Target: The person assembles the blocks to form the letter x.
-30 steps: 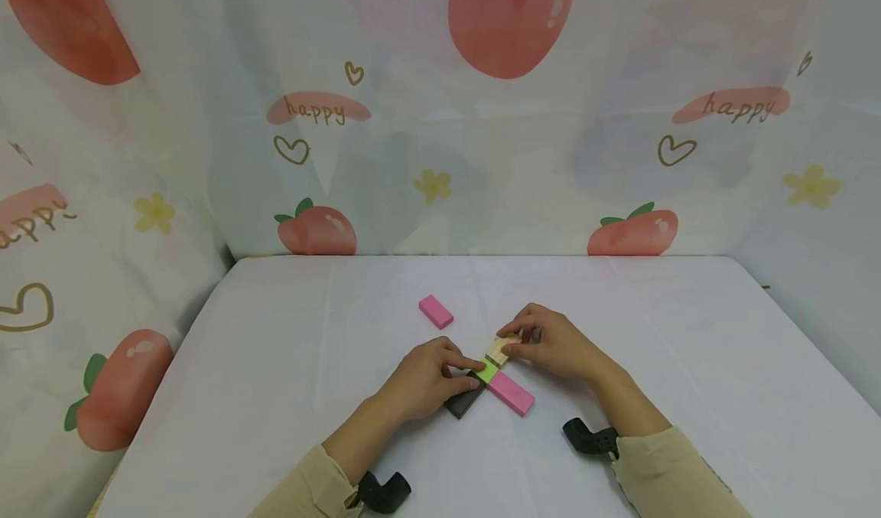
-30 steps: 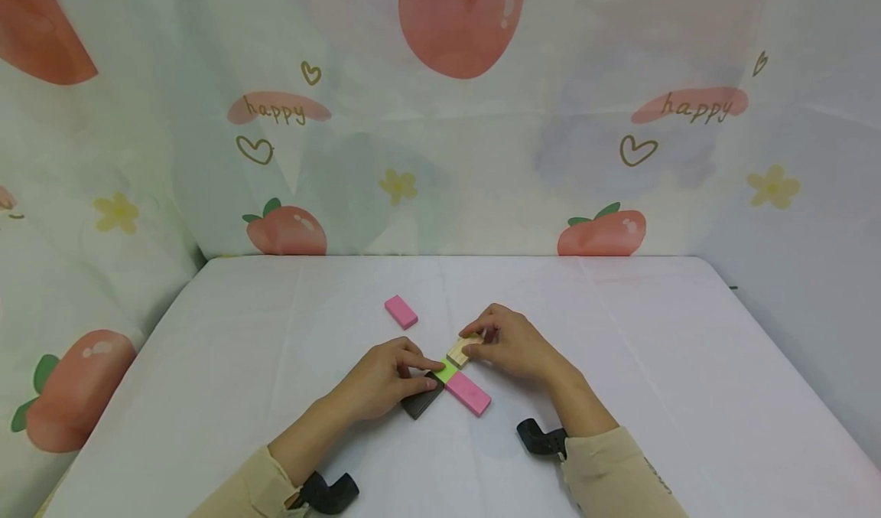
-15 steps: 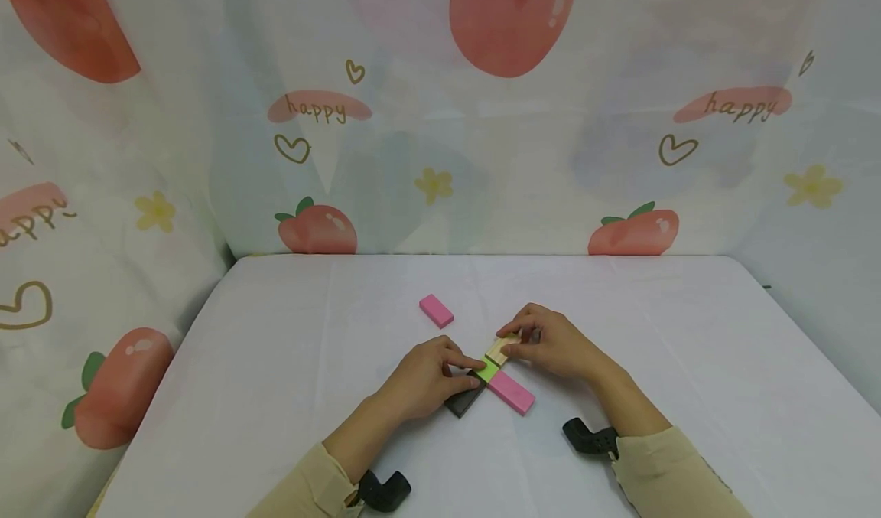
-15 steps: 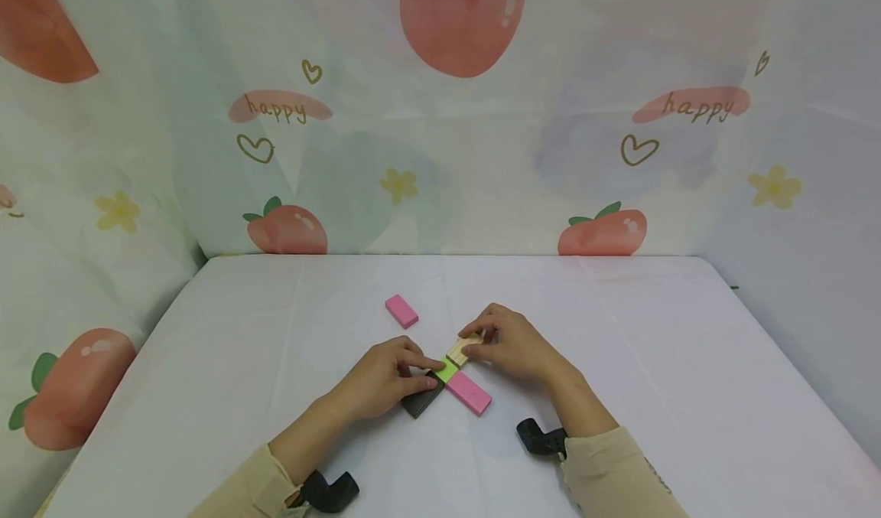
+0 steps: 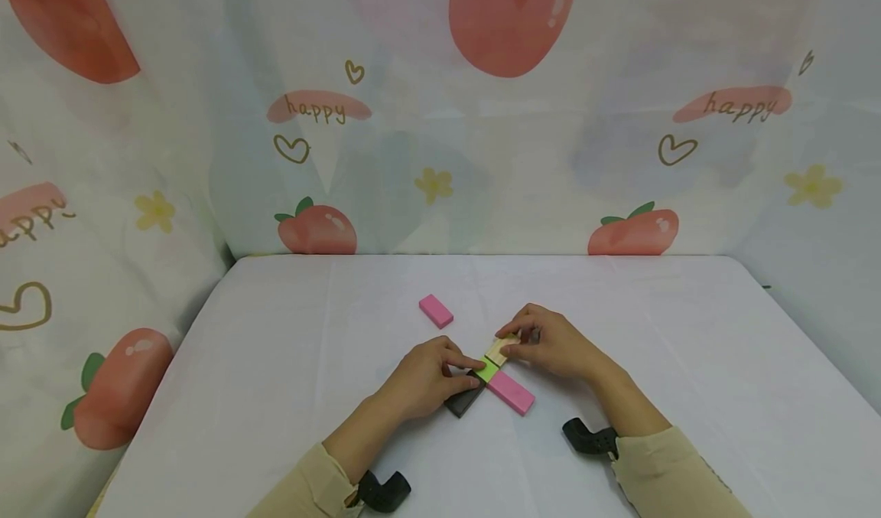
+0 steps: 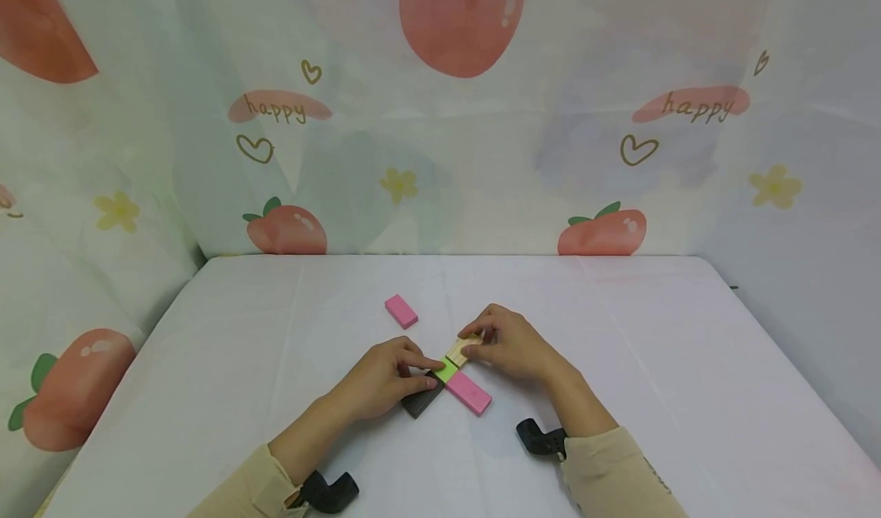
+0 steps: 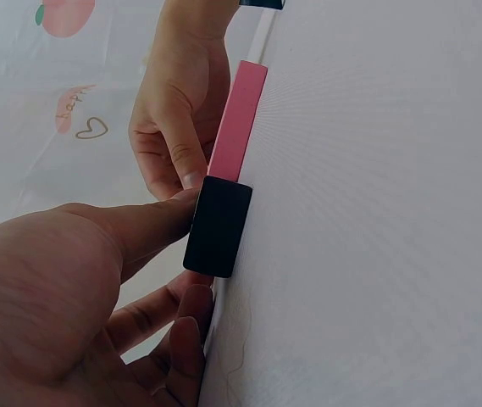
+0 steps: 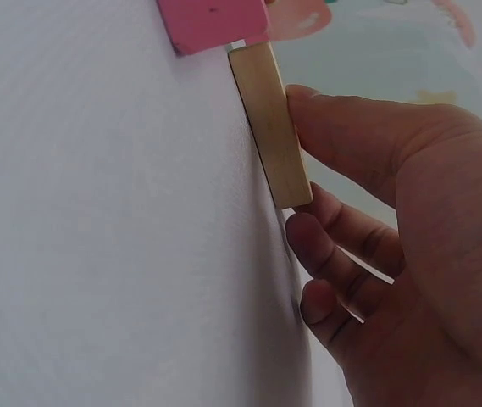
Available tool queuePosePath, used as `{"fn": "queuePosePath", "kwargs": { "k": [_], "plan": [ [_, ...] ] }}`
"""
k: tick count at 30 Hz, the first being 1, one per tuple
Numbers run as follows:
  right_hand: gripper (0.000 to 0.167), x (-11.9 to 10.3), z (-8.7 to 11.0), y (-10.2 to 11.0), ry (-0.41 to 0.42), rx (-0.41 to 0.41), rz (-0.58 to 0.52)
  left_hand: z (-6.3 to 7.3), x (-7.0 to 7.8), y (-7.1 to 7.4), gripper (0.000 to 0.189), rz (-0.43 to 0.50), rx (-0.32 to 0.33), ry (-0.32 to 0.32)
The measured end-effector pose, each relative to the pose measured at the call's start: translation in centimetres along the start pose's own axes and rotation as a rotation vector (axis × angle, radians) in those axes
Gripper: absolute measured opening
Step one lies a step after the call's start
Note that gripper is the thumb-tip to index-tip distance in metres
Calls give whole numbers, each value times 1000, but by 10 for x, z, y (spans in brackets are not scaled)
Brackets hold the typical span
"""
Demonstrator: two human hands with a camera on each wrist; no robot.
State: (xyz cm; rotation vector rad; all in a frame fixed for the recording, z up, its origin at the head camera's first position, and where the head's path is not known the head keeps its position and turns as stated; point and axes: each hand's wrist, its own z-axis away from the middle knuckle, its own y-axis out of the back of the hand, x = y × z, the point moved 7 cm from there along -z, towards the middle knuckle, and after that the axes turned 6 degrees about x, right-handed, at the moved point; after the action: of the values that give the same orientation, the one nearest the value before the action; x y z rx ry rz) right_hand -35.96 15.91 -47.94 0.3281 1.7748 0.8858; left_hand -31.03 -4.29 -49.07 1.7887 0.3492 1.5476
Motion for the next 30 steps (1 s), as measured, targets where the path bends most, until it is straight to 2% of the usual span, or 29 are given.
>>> {"fn": "queuePosePath", "kwargs": {
  "k": [13,21,30],
  "plan": [
    [23,1,0,-1,-9,-6,5,0,-1,0,25,10,-2,2],
    [24,0,1,-1,5,-8,-5,0,1,0,25,4,1,-25],
    [24,-2,1,0,0,-12,-5,0,1,0,25,3,-1,-28]
  ]
}}
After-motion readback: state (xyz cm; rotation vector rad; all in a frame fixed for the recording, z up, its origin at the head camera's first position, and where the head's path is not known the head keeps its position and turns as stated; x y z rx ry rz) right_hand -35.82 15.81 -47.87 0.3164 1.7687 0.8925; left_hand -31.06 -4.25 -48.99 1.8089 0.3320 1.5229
